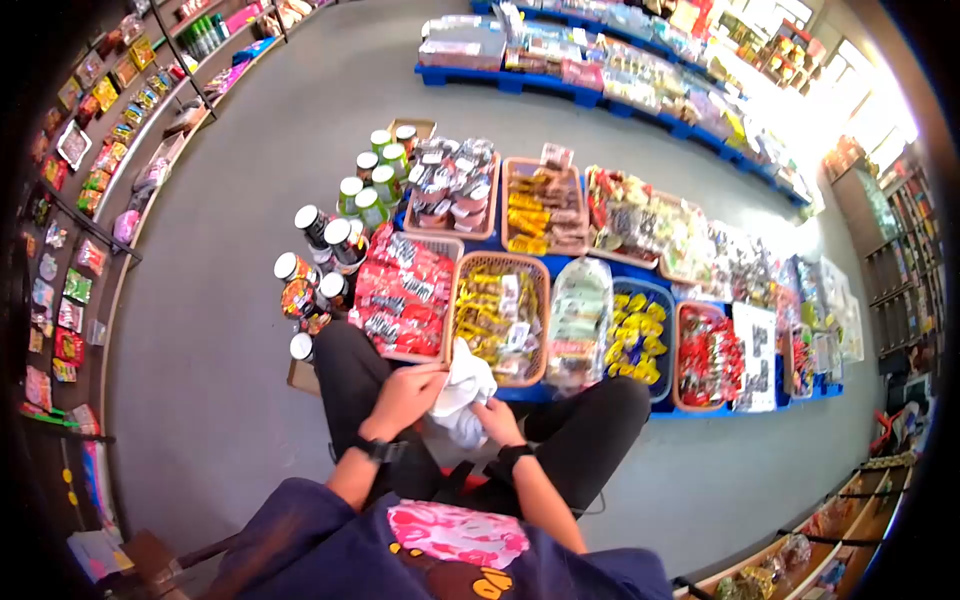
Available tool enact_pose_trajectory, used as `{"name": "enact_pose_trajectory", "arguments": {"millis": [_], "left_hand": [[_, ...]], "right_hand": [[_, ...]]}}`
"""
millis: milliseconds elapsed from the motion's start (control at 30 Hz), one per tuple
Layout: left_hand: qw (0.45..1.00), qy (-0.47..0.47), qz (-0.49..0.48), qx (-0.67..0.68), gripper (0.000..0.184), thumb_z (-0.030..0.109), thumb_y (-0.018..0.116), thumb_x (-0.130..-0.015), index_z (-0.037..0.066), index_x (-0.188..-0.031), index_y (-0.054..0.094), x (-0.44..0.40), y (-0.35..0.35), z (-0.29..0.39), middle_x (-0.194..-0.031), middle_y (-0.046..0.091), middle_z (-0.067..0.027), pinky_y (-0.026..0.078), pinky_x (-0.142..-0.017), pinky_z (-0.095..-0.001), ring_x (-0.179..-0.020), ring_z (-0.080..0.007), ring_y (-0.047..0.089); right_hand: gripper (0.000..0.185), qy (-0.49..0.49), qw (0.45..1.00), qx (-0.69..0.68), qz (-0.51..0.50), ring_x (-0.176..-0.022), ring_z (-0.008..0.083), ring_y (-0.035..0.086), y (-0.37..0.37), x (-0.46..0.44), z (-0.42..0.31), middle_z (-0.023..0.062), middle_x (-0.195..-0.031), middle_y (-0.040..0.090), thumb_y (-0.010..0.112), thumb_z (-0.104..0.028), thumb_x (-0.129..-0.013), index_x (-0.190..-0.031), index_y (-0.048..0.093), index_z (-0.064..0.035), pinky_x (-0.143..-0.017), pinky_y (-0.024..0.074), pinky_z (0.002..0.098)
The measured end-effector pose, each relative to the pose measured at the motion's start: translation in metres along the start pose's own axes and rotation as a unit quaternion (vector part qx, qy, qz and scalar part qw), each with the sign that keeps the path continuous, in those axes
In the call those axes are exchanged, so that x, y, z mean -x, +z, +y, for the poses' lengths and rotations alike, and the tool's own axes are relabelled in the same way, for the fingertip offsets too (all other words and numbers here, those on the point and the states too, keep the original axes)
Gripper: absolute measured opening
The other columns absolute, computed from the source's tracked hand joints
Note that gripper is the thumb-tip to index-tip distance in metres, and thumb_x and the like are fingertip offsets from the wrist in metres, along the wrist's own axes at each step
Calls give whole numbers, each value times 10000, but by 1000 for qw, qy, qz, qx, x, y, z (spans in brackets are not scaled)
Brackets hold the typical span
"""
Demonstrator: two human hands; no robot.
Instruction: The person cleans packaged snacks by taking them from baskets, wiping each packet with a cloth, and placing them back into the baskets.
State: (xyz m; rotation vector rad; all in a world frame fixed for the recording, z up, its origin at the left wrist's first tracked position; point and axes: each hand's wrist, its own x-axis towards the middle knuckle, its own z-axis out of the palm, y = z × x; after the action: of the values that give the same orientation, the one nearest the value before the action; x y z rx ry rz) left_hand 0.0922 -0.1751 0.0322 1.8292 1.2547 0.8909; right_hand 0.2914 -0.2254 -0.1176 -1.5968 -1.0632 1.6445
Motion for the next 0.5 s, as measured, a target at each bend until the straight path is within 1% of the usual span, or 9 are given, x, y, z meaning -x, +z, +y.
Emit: {"name": "enact_pose_trajectory", "arguments": {"millis": [33, 100, 167, 233, 300, 367, 433, 467, 500], "left_hand": [[991, 88, 60, -75, 147, 127, 596, -788, 9, -859, 647, -5, -23, 9, -951, 629, -153, 478, -743, -350, -863, -302, 602], [983, 52, 137, -113, 143, 80, 592, -770, 14, -890, 634, -2, -64, 11, -992, 619, -141, 461, -795, -356, -925, -290, 587], [948, 20, 267, -170, 188, 53, 572, -776, 19, -957, 609, 23, -92, -34, -1102, 563, -146, 417, -878, -362, -1031, -305, 528], [914, -96, 333, -211, 295, 40, 566, -780, 23, -1073, 542, 75, -110, -95, -1196, 488, -168, 362, -949, -378, -1121, -321, 453], [891, -217, 344, -202, 455, 105, 612, -761, 35, -1188, 468, 129, -110, -146, -1204, 468, -196, 343, -973, -402, -1138, -355, 428], [850, -426, 146, -273, 629, 212, 663, -734, 31, -1270, 388, 193, -86, -217, -1226, 454, -204, 324, -990, -418, -1149, -392, 403], [844, -507, 52, -167, 701, 290, 688, -710, 52, -1293, 379, 243, -47, -275, -1277, 422, -203, 338, -980, -410, -1158, -410, 397], [793, -600, 75, 77, 665, 282, 675, -727, 61, -1286, 393, 241, -45, -238, -1271, 440, -189, 358, -963, -399, -1151, -384, 419], [685, -650, 91, 317, 628, 275, 663, -744, 71, -1280, 407, 232, -42, -190, -1264, 459, -176, 379, -945, -388, -1143, -357, 442]], "right_hand": [[317, -26, 999, 16, 24, -607, 103, 542, -2, -7, -2, 51, -698, 607, 581, -276, -796, -871, 617, 30, -551, 429, 267], [335, 20, 999, 20, 31, -548, 120, 515, -2, 4, -26, 41, -631, 567, 597, -297, -779, -784, 598, 38, -506, 405, 272], [323, 50, 998, -1, 35, -488, 113, 475, 2, 13, -45, 31, -603, 540, 622, -325, -777, -760, 589, -5, -453, 372, 266], [354, 60, 996, 46, 44, -487, 121, 484, 1, 9, -41, 44, -591, 528, 626, -356, -767, -716, 565, -11, -444, 370, 265], [350, 58, 996, 50, 49, -480, 127, 487, 3, 5, -37, 44, -579, 521, 623, -349, -771, -708, 559, -11, -440, 372, 267], [352, 58, 996, 38, 55, -472, 129, 487, 5, 3, -34, 46, -572, 520, 623, -350, -771, -708, 558, -10, -437, 372, 268], [354, 59, 996, 43, 45, -474, 127, 490, 7, 2, -27, 45, -573, 523, 620, -351, -774, -712, 565, -6, -437, 371, 269], [356, 58, 996, 50, 36, -477, 125, 492, 9, 0, -24, 44, -574, 526, 616, -351, -776, -715, 573, -3, -437, 371, 271], [359, 55, 996, 58, 30, -479, 123, 495, 10, 0, -22, 43, -575, 529, 613, -352, -778, -719, 580, 0, -436, 370, 273]]}}
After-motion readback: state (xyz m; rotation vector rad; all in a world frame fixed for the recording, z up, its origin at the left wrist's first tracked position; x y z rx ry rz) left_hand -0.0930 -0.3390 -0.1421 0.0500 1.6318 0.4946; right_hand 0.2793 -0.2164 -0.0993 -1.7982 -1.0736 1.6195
